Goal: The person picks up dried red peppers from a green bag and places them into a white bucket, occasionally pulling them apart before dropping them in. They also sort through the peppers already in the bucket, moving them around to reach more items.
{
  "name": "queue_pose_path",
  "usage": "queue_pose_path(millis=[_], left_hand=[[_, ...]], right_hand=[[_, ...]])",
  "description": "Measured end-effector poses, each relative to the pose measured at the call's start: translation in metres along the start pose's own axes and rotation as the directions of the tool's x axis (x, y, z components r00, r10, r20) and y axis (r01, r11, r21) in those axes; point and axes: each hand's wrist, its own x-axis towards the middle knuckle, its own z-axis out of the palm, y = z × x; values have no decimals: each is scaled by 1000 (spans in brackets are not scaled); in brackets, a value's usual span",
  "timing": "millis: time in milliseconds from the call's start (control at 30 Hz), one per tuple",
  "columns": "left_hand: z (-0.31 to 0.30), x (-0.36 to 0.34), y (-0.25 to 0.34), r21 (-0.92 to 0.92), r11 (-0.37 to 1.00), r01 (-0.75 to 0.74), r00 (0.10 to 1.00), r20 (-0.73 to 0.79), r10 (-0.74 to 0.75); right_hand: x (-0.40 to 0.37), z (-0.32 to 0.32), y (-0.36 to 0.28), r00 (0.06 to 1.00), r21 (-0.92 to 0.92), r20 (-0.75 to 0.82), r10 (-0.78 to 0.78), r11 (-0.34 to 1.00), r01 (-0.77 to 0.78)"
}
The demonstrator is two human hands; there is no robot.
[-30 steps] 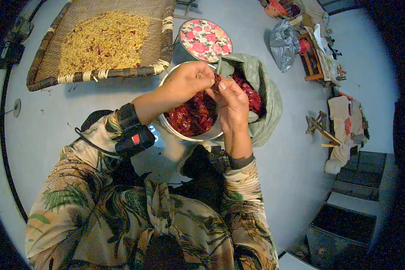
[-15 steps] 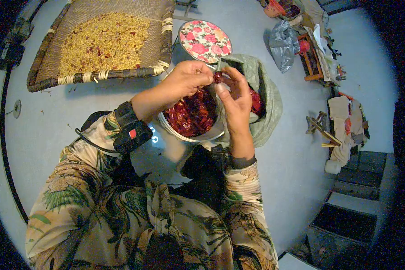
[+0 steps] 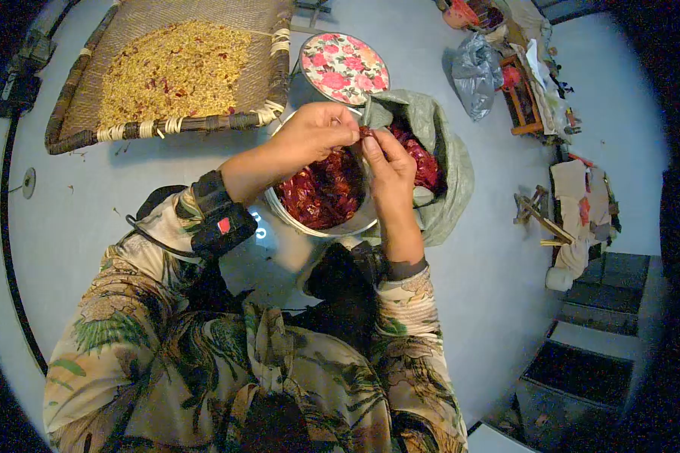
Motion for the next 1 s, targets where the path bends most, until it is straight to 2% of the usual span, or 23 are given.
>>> queue_pose_path(millis=[67, 167, 267, 367, 433, 467, 533, 567, 733, 867, 1000], left_hand=[[2, 0, 1, -29, 999, -28, 1000, 3, 28], [5, 0, -1, -36, 996, -79, 997, -5, 79], [5, 0, -4, -39, 993, -114, 994, -3, 114], [5, 4, -13, 8, 986, -169, 985, -20, 169], [4, 2, -11, 61, 986, -153, 987, -35, 155], [2, 2, -9, 19, 997, -80, 996, -26, 80], [-4, 1, -5, -61, 996, 70, 998, 1, -70], [-2, 1, -4, -42, 997, 68, 998, -3, -68], [3, 2, -5, -28, 999, 37, 999, -22, -38], [-4, 2, -10, -101, 986, 135, 991, 19, -133], [-5, -1, -7, -166, 967, 194, 981, 22, -193]], right_hand=[[1, 0, 2, 1000, 46, -2, 22, 999, -21], [3, 0, 19, 994, 225, 9, 109, 968, -108], [0, 7, 6, 981, 369, 29, 192, 910, -189], [1, 5, 8, 986, 331, 46, 159, 929, -165], [-1, 5, -5, 998, 93, -15, 65, 994, -63], [-1, 5, -9, 999, -31, -36, 13, 999, -14], [-1, 6, -7, 998, -11, -64, -21, 1000, 20], [-1, 7, -5, 996, -2, -79, -37, 999, 37], [1, 6, 1, 973, -199, -79, -216, 960, 197], [2, 4, 4, 943, -326, -38, -331, 896, 302], [1, 6, -3, 888, -539, 19, -460, 743, 396]])
